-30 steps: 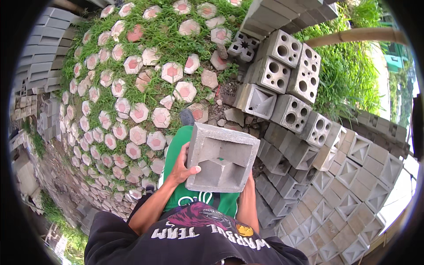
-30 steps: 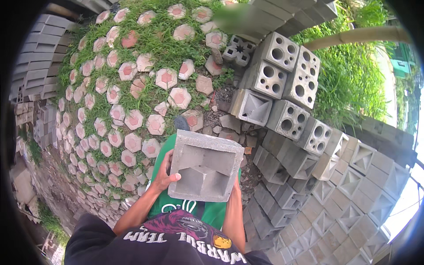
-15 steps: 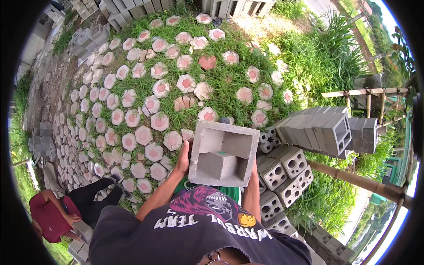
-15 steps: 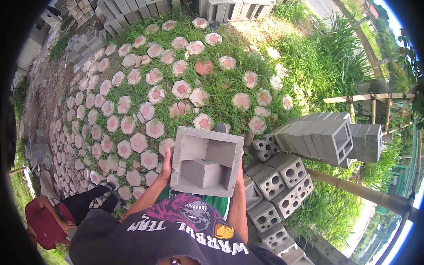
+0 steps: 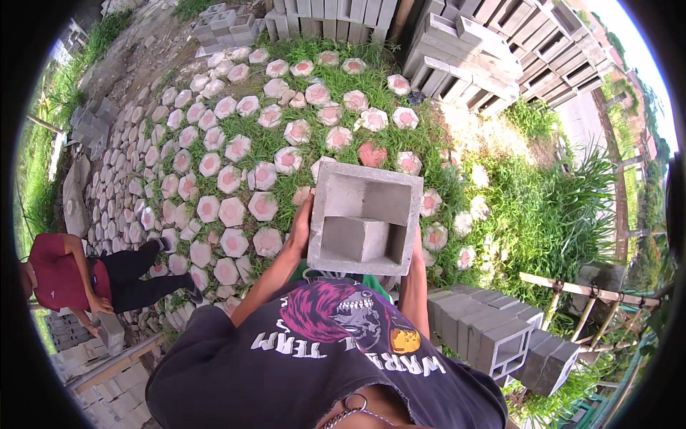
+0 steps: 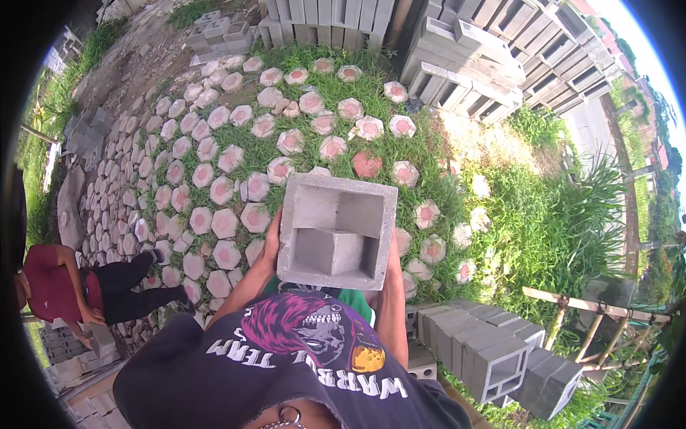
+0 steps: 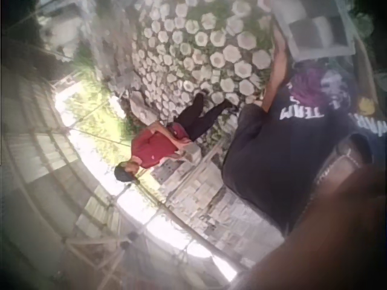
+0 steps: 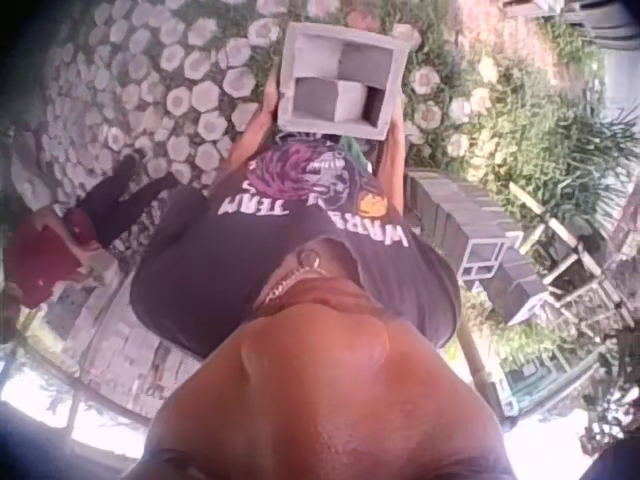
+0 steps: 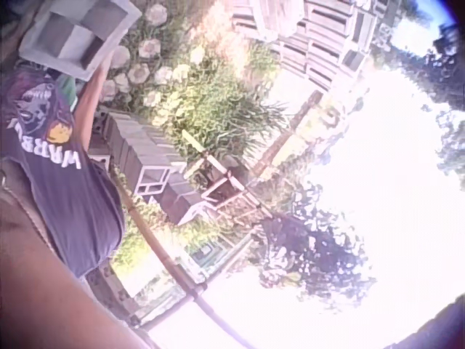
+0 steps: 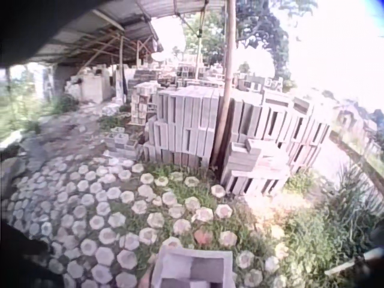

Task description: The person picks up grey hollow concrete blocks by hand from a stack and places them onto a new stack on the ground.

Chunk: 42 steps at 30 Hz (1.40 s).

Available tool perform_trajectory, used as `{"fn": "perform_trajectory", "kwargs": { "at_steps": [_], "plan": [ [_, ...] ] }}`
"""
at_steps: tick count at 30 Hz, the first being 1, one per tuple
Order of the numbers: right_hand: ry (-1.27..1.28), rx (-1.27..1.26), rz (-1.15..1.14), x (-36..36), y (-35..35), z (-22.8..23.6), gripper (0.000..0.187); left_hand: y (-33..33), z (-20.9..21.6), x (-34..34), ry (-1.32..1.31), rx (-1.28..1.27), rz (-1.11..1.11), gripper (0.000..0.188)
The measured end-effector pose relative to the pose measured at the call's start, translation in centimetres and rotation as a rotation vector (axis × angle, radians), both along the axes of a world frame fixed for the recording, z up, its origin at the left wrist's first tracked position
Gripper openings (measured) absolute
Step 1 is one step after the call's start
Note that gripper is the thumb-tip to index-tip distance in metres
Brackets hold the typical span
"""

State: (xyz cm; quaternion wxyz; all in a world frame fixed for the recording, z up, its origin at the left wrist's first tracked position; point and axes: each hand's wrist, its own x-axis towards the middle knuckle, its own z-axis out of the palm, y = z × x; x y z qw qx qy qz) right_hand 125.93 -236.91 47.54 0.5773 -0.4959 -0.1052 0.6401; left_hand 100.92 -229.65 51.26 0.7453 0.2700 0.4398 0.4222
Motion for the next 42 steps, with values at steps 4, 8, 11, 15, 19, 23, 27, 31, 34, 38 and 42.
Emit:
{"fn": "perform_trajectory", "kwargs": {
  "at_steps": [4,8,11,15,19,23,27,31,34,38,42],
  "plan": [
    [0.100,0.015,0.034,1.1,5.4,1.1,0.054,3.3,-1.0,1.1,0.069,0.078,0.105,0.052],
    [0.078,-0.105,0.073,1.1,11.5,4.2,0.049,7.6,-4.2,1.3,0.147,0.144,0.215,0.052],
    [0.013,-0.062,0.091,1.8,17.2,2.8,0.048,12.6,-4.2,1.9,0.110,0.107,0.249,0.052],
    [0.032,0.101,0.252,0.5,27.1,2.6,0.049,20.4,-4.1,0.6,0.108,0.073,0.319,0.051],
    [-0.015,0.029,0.368,0.9,37.2,-0.3,0.052,28.1,-4.4,-0.5,0.052,-0.030,0.378,0.051],
    [-0.017,0.065,0.429,-1.9,45.9,1.5,0.052,35.7,0.1,-2.9,0.220,0.020,0.426,0.050],
    [0.043,0.148,0.536,-5.2,53.0,3.2,0.050,40.5,0.3,-5.5,0.174,-0.014,0.531,0.054],
    [0.022,0.239,0.659,-6.3,61.1,2.9,0.049,46.2,1.0,-6.4,0.206,-0.024,0.601,0.054],
    [0.059,0.085,0.734,-7.1,67.7,3.4,0.050,50.8,2.0,-6.1,0.292,0.013,0.671,0.054],
    [0.042,0.134,0.796,-8.1,77.1,2.4,0.053,58.4,-0.6,-6.1,0.099,-0.036,0.803,0.055],
    [0.058,0.107,0.855,-9.1,85.7,1.0,0.051,65.2,0.5,-6.8,0.057,-0.031,0.857,0.056]
  ]
}}
